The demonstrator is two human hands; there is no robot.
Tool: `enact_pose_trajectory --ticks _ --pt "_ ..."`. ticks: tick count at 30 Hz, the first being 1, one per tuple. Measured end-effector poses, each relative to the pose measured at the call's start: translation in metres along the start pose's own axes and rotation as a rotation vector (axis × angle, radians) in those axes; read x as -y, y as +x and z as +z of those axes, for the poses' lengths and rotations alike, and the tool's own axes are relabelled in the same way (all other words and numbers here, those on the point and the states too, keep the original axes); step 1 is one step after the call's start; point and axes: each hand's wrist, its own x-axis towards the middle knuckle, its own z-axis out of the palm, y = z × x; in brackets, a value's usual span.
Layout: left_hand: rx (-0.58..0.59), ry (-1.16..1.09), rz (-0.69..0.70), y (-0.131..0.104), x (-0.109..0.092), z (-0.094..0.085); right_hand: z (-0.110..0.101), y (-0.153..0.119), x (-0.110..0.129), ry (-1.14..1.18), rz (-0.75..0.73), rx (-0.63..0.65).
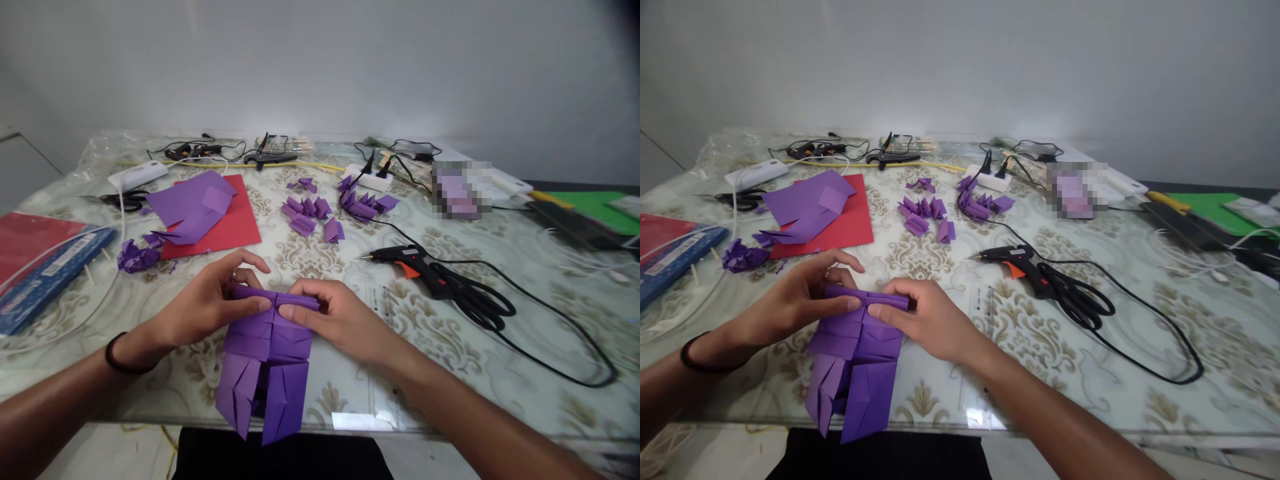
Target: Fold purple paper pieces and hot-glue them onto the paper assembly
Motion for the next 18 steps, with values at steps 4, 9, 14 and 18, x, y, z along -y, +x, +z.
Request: enact_pose_trajectory --ticks 4,9,14,18 --pt "0.142 0.086 -0.143 0.0042 -0.007 -0.0044 0.001 0.0005 -0.0003 0.008 -0.023 0.012" --pt "0.173 0.147 -0.19 0.0044 -0.0076 -0.0053 0.005 0.0009 0.0014 0.013 -0.046 0.034" --pt "0.094 0.058 -0.188 0.0029 -0.007 -0.0033 0.0066 0.0006 0.0 0.104 0.034 0.049" --pt "0.111 0.059 -0.218 0.0039 -0.008 -0.0029 0.0056 0.0014 -0.0018 0.083 0.018 0.052"
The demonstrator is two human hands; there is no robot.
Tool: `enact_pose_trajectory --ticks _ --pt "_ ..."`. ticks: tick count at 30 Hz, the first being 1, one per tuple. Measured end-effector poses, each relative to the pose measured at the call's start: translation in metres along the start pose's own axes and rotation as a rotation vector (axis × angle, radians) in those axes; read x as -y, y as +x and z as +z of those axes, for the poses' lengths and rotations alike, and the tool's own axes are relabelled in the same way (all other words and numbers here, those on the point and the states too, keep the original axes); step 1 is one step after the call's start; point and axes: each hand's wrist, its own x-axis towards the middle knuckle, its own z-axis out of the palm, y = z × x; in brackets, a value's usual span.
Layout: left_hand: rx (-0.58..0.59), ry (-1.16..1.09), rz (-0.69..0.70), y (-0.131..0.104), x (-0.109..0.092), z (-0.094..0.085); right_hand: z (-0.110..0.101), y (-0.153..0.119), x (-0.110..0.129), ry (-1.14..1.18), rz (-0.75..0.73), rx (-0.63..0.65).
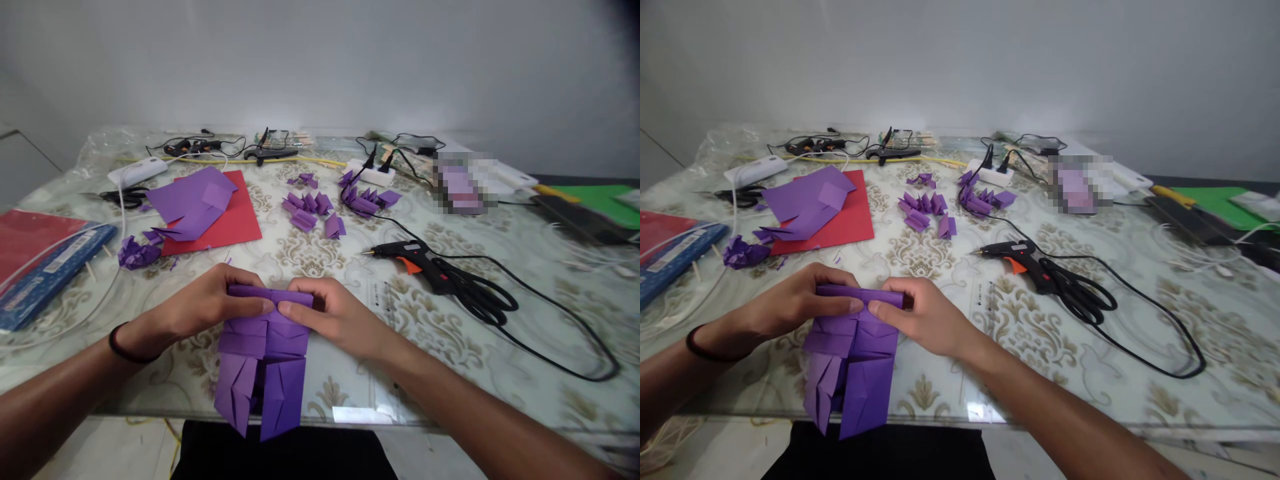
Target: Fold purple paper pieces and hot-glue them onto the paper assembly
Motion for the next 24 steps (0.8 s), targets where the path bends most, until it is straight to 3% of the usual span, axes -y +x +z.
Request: enact_pose_trajectory --ticks 12,20,24 --pt "-0.112 0.036 0.024 -0.001 0.001 0.0 -0.001 0.0 0.0 0.089 0.046 -0.081" --pt "0.073 0.214 -0.019 0.003 -0.003 -0.011 0.0 0.001 -0.002 -0.077 0.001 -0.089" --pt "0.05 0.182 -0.009 0.002 0.0 -0.012 -0.002 0.002 -0.003 -0.07 0.01 -0.096"
